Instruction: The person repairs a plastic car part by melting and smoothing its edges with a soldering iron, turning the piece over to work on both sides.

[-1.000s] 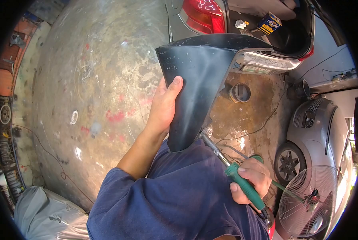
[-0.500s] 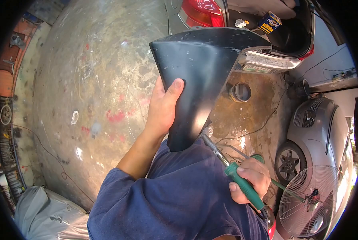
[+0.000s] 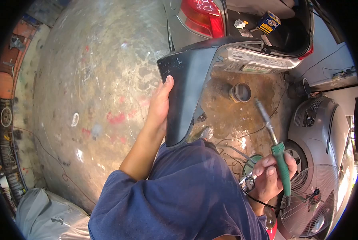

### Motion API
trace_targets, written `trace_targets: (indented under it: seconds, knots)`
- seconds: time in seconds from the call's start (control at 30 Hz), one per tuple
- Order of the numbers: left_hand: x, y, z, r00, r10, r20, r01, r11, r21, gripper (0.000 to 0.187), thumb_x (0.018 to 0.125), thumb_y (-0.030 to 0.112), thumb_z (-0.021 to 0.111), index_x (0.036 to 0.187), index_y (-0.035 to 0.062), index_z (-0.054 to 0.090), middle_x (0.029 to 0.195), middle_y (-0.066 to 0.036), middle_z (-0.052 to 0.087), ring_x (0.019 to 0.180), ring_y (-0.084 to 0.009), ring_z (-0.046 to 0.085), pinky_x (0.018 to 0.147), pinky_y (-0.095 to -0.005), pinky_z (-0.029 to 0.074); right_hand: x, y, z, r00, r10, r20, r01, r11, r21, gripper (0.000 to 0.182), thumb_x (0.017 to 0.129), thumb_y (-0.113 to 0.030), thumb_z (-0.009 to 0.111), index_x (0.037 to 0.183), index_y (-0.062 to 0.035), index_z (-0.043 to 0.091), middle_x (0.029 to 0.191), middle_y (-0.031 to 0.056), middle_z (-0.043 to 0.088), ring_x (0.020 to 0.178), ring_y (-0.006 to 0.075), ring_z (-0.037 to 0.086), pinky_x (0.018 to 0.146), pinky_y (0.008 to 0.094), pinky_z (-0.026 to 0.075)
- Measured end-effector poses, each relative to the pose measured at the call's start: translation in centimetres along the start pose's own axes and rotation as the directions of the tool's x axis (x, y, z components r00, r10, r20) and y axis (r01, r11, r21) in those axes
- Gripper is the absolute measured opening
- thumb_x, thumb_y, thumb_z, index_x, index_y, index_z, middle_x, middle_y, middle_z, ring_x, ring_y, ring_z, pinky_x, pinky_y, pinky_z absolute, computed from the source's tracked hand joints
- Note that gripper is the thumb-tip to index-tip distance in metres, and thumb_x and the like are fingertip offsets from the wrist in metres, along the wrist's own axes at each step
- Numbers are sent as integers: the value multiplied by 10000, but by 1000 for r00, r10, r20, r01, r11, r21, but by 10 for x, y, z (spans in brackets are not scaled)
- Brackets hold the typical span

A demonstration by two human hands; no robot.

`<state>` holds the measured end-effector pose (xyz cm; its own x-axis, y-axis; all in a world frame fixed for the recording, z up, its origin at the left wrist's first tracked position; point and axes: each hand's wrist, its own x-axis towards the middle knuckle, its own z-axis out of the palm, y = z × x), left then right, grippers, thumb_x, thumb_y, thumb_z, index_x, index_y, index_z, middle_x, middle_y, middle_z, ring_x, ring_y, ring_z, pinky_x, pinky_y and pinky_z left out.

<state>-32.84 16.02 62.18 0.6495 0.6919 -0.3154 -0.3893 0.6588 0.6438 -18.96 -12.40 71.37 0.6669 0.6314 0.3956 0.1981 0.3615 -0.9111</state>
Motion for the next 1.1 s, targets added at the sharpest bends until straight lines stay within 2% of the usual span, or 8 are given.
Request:
trace_targets:
  seconds: [0.1, 0.17, 0.27, 0.4, 0.5, 0.6, 0.9, 1.1]
  knots:
    - [5, -2, -1, 1000, -8, -4, 9, 999, 39, 593, 1090, 472, 346, 1237, -41, 605, 1006, -165, 712, 849, -255, 714, 737, -348, 595, -4, -4, -4, 969, 247, 10, -234, 904, 357, 374, 981, -142, 627, 1324, -57, 504, 1011, 248, 606, 682, 283, 668, 554, 367, 576]
    - [1, 0, 3, 999, -37, 6, 37, 999, -2, 581, 1092, 461, 347, 1242, -40, 602, 1012, -163, 713, 821, -258, 716, 722, -354, 596, -4, -4, 0, 983, 117, 139, -168, 876, 452, 233, 974, -62, 572, 1206, -36, 570, 1113, 312, 575, 791, 383, 718, 588, 440, 616]
    - [0, 3, -1, 997, -35, 67, 37, 999, -29, 424, 1069, 387, 496, 1277, 27, 586, 1103, -70, 686, 898, -142, 684, 754, -282, 571, 7, 9, -6, 967, 114, 227, -216, 838, 501, 192, 960, -44, 587, 1149, -27, 557, 1151, 333, 551, 741, 359, 702, 575, 436, 612]
    - [1, 10, 1, 996, 66, -60, -60, 994, 89, 432, 1063, 388, 504, 1286, 25, 580, 1120, -77, 681, 891, -150, 680, 748, -292, 564, 0, 13, -5, 879, 444, 174, -438, 896, -78, 202, 927, -13, 632, 1106, -29, 538, 1129, 222, 621, 878, 257, 684, 756, 370, 568]
    - [1, 15, -1, 981, 123, -147, -92, 975, 201, 427, 1056, 379, 518, 1291, 27, 573, 1123, -79, 679, 890, -158, 680, 745, -304, 560, 6, 17, 4, 862, 435, 261, -218, 782, -584, 271, 894, -5, 653, 1142, -18, 543, 1089, 209, 655, 922, 308, 688, 800, 387, 548]
    - [-5, 23, 2, 984, 122, -127, -92, 970, 224, 416, 1052, 367, 524, 1287, 27, 573, 1103, -86, 682, 883, -165, 683, 746, -309, 558, 16, 13, 15, 847, 371, 380, 32, 679, -733, 334, 867, -18, 688, 1171, -8, 551, 1059, 195, 669, 935, 378, 673, 812, 430, 535]
    - [-16, 27, 9, 1000, -24, -18, 28, 974, 226, 474, 1062, 402, 490, 1251, -23, 580, 1057, -144, 707, 840, -215, 716, 736, -333, 589, 36, 13, 21, 825, 126, 551, 406, 547, -732, 336, 779, -48, 748, 1093, -20, 631, 1035, 124, 665, 935, 327, 646, 812, 425, 515]
    - [-21, 25, 23, 1000, 9, -7, -7, 977, 214, 491, 1068, 422, 474, 1248, -16, 603, 1030, -129, 723, 818, -202, 722, 714, -309, 593, 42, 6, 25, 819, 135, 558, 412, 538, -735, 319, 766, -41, 750, 1064, -7, 640, 1021, 131, 668, 911, 321, 646, 802, 418, 518]
